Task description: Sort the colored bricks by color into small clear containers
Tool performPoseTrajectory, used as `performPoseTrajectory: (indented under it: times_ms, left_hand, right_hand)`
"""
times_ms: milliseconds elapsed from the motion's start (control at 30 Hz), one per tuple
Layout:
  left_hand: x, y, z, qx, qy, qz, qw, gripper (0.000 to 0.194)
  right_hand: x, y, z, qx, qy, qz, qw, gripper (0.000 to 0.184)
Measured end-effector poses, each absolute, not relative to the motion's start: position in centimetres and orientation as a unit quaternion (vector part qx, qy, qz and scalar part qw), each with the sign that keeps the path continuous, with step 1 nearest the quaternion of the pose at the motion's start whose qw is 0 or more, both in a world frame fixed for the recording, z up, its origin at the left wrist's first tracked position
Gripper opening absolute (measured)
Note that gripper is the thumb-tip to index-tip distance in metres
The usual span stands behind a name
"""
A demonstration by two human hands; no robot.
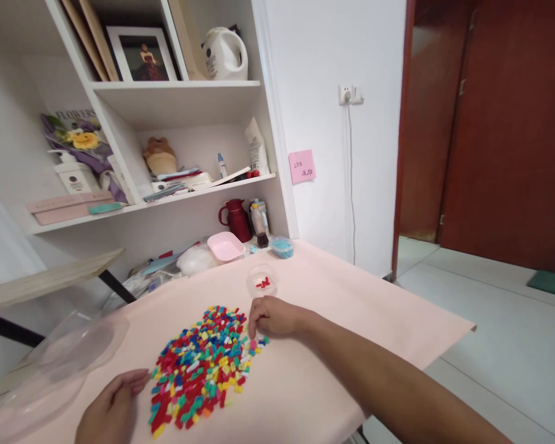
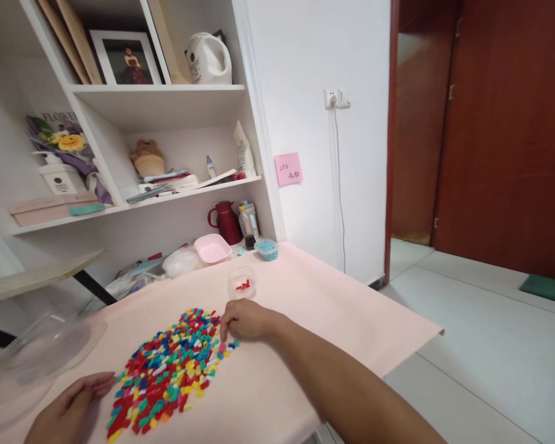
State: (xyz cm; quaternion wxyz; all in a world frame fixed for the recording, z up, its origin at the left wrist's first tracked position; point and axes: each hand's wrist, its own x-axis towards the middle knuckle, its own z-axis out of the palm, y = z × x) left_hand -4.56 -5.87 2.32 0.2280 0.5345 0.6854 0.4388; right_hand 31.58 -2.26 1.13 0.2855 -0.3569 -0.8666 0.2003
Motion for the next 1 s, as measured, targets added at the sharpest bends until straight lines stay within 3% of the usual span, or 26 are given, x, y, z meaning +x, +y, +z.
performPoseTrajectory:
  times_ms: [367,567,800,1000]
  left_hand:
    - [-3.7,-6.2,3.2,0.517,0.687,0.450,0.241,0.024]
    - [-4.4,-5.7,2.3,0.537,0.688,0.428,0.234,0.026]
    - [-5.1,-5.2,1.4,0.595,0.686,0.369,0.201,0.029]
    - [-5.2,-5.0,1.2,0.615,0.685,0.352,0.169,0.031]
  right_hand:
    - [31.2,-2.4,1.2,-0.397,-0.847,0.189,0.298,0.029]
    - [31.0,-2.6,1.1,-0.413,-0.849,0.164,0.286,0.039]
    - [30.8,-2.3,0.8,-0.434,-0.845,0.138,0.280,0.031]
    - [30.9,-2.7,1.1,-0.410,-0.863,0.135,0.261,0.042]
